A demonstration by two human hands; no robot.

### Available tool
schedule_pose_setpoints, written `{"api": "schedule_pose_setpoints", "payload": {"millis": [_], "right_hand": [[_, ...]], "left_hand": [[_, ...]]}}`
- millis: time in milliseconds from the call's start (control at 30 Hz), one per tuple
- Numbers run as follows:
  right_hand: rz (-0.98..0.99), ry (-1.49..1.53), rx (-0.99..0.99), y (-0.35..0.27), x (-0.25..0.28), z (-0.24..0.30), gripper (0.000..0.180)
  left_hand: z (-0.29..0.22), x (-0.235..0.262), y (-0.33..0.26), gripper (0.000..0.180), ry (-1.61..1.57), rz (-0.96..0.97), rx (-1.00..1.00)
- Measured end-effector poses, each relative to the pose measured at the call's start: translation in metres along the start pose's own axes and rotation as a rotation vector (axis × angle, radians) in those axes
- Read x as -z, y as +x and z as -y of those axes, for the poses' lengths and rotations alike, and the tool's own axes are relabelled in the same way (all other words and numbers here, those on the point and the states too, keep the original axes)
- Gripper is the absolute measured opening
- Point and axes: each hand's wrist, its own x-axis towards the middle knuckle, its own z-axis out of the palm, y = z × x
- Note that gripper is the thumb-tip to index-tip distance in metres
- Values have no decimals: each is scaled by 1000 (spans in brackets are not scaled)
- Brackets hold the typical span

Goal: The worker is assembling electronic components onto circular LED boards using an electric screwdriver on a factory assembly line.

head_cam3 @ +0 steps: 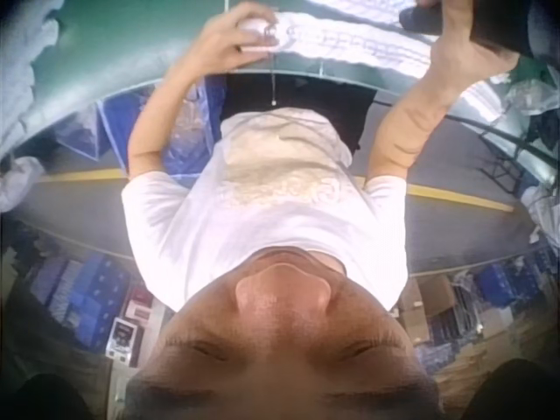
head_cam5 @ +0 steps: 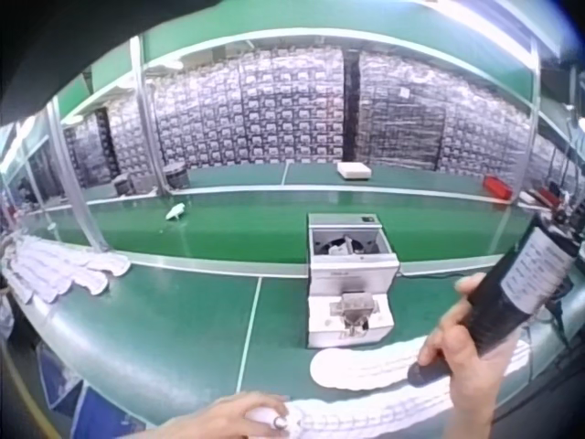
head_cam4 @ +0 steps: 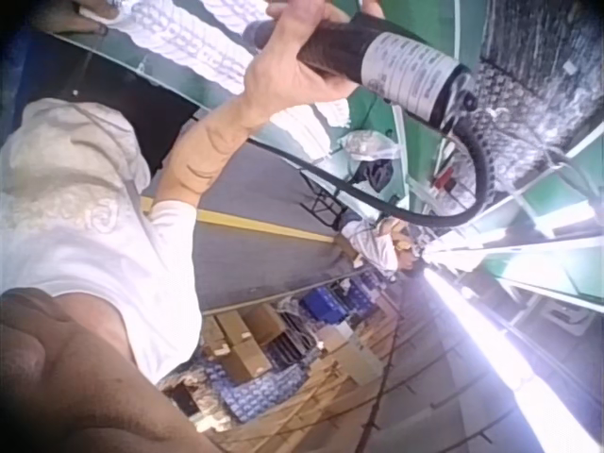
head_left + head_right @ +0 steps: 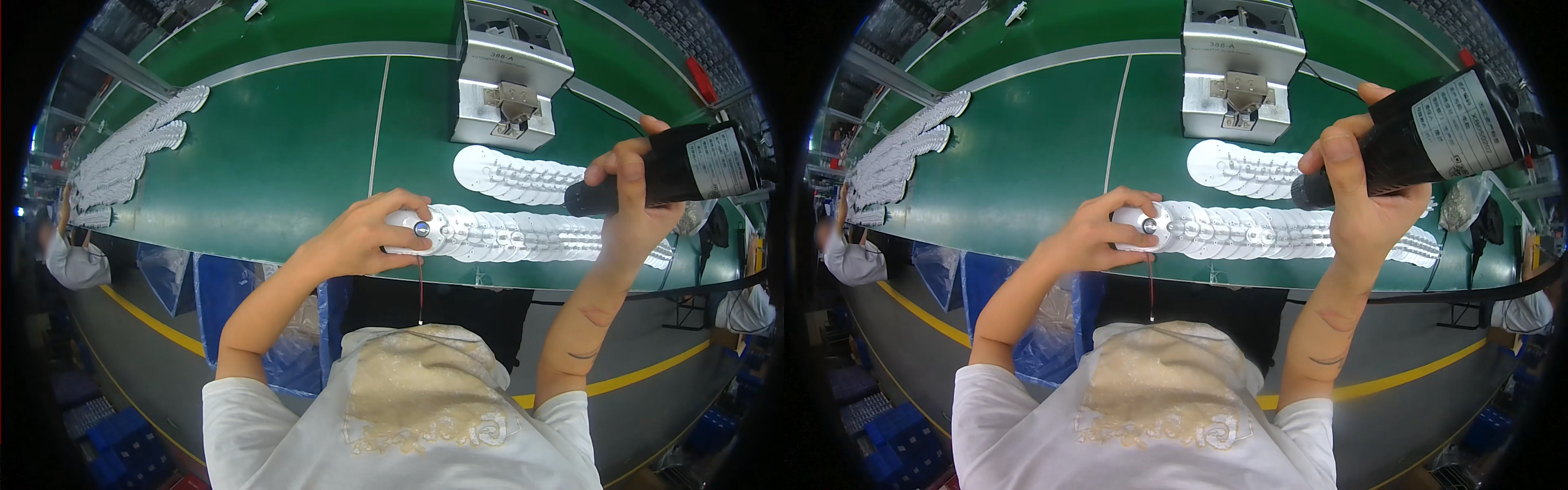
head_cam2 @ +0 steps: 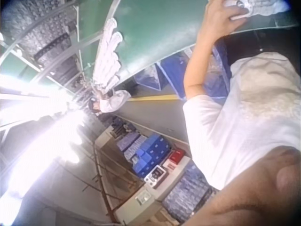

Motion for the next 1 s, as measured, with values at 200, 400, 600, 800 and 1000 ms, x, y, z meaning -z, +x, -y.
{"api": "schedule_pose_setpoints", "payload": {"millis": [200, 400, 600, 800, 1000], "right_hand": [[0, 8, 18, 1, 3, -2, 39], [8, 113, 22, 2, 5, -4, 52], [134, 602, -180, 21, 4, -6, 52], [73, 484, -101, 60, -14, 3, 42], [-181, 282, -148, 72, -71, -3, 41]], "left_hand": [[3, 1, 2, 23, -10, 21, -12], [-3, -6, -3, 23, 5, -32, 36], [-4, -8, 4, 21, -2, 23, 24], [1, -7, 20, 21, 23, 92, -87], [6, -7, 29, 23, 3, 127, -146]]}}
